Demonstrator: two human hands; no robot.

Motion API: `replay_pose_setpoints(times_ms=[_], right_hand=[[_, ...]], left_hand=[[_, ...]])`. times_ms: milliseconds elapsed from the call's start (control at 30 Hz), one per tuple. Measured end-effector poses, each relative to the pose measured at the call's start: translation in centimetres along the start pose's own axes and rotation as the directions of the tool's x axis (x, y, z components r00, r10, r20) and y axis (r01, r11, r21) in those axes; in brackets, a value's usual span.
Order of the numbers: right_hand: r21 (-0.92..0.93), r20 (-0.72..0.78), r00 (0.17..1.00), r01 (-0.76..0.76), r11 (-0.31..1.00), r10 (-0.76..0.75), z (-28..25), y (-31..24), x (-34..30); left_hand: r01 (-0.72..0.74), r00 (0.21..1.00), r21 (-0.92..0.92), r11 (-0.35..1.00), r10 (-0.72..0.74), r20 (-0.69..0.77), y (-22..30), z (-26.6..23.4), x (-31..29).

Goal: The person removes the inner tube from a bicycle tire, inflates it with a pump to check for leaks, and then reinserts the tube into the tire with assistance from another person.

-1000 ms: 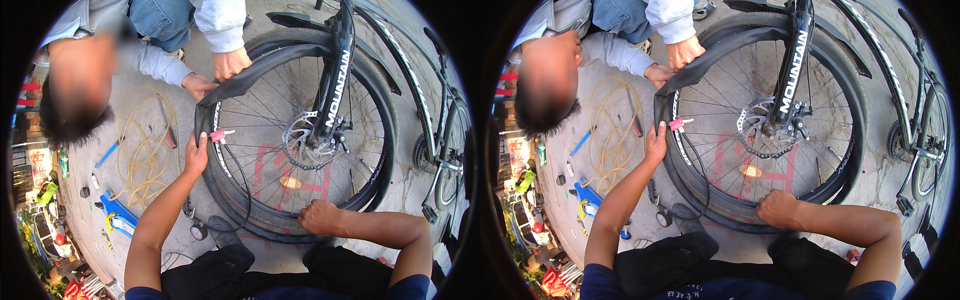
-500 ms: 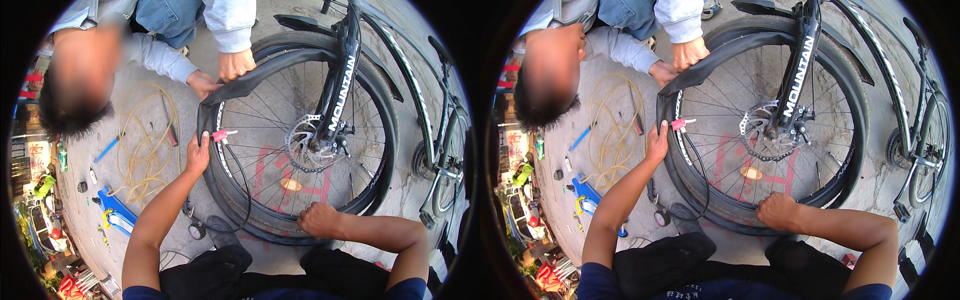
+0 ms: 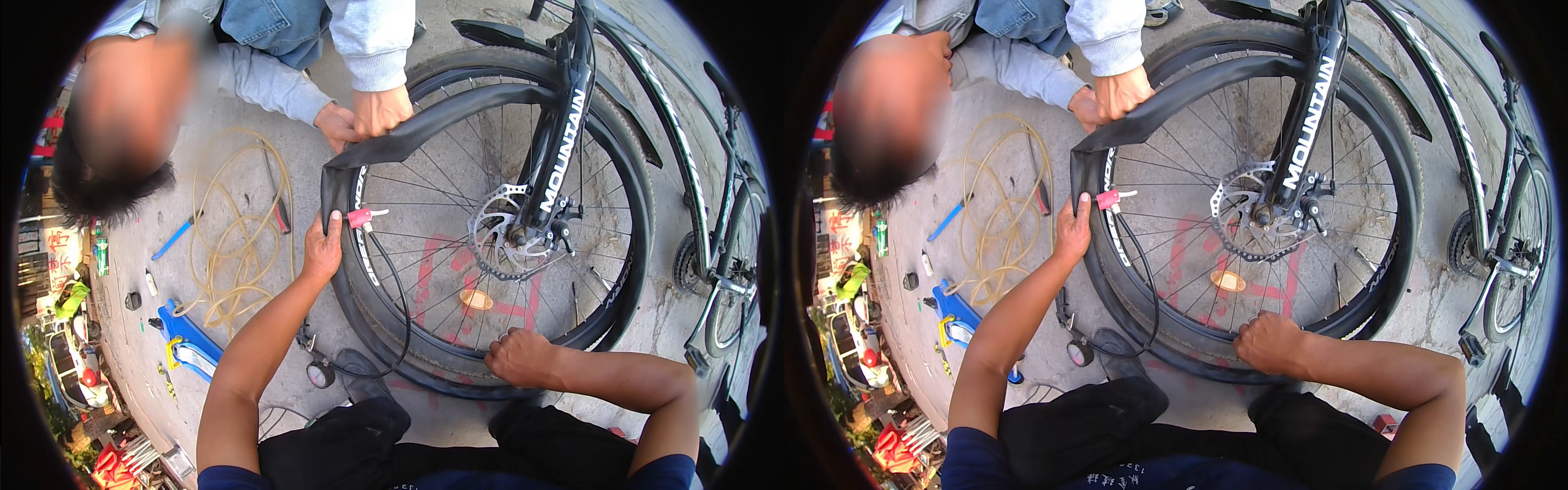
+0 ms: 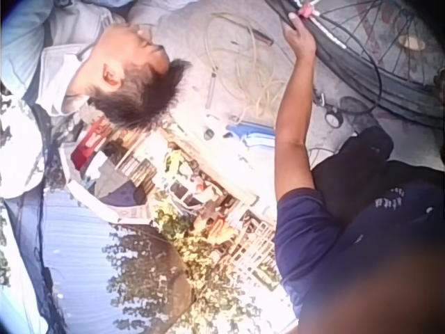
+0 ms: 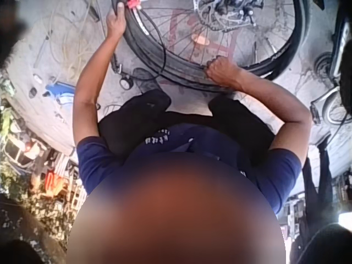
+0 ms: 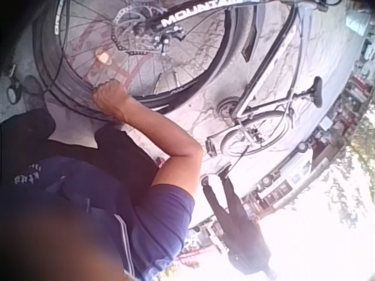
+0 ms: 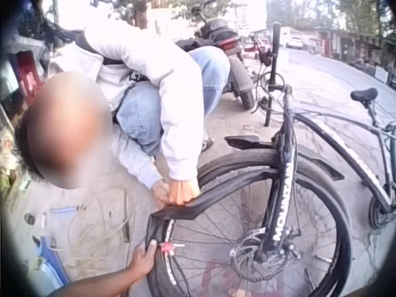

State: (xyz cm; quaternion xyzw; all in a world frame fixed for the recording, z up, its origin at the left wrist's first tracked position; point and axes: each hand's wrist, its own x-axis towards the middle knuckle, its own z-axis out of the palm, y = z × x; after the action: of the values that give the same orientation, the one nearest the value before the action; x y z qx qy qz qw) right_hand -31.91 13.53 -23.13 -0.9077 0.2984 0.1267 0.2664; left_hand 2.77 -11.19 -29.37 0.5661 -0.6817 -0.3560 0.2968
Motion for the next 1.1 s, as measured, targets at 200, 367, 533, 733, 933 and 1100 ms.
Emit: replay_pose_setpoints(times_ms=[200,367,533,733,933,1100], right_hand=[[0.009,0.013,1.0,-0.002,1.0,0.001,0.24,0.12,-0.04],[0.003,-0.071,0.997,0.029,1.0,-0.029,0.5,0.2,-0.08],[0.01,-0.06,0.998,0.027,1.0,-0.026,0.63,0.2,-0.1],[0.021,-0.009,1.0,0.022,1.0,-0.022,0.41,0.23,-0.15],[0.034,0.021,1.0,0.001,0.999,-0.002,0.09,0.14,-0.07],[0.024,0.021,1.0,-0.01,1.0,0.01,0.01,0.0,-0.05]], left_hand=[[-0.02,1.0,-0.001,1.0,0.02,-0.001,-0.3,-0.13,0.03],[-0.003,1.0,0.015,1.0,0.003,0.004,-0.18,-0.33,-0.17],[-0.01,1.0,0.054,0.998,0.01,-0.002,0.19,-0.43,-0.34],[0.034,0.999,0.056,0.998,-0.033,-0.023,0.28,-0.26,-0.4],[0.046,0.999,0.053,0.998,-0.045,-0.015,-0.01,-0.38,-0.46],[0.042,0.999,0.043,0.998,-0.041,-0.006,0.11,-0.48,-0.52]])
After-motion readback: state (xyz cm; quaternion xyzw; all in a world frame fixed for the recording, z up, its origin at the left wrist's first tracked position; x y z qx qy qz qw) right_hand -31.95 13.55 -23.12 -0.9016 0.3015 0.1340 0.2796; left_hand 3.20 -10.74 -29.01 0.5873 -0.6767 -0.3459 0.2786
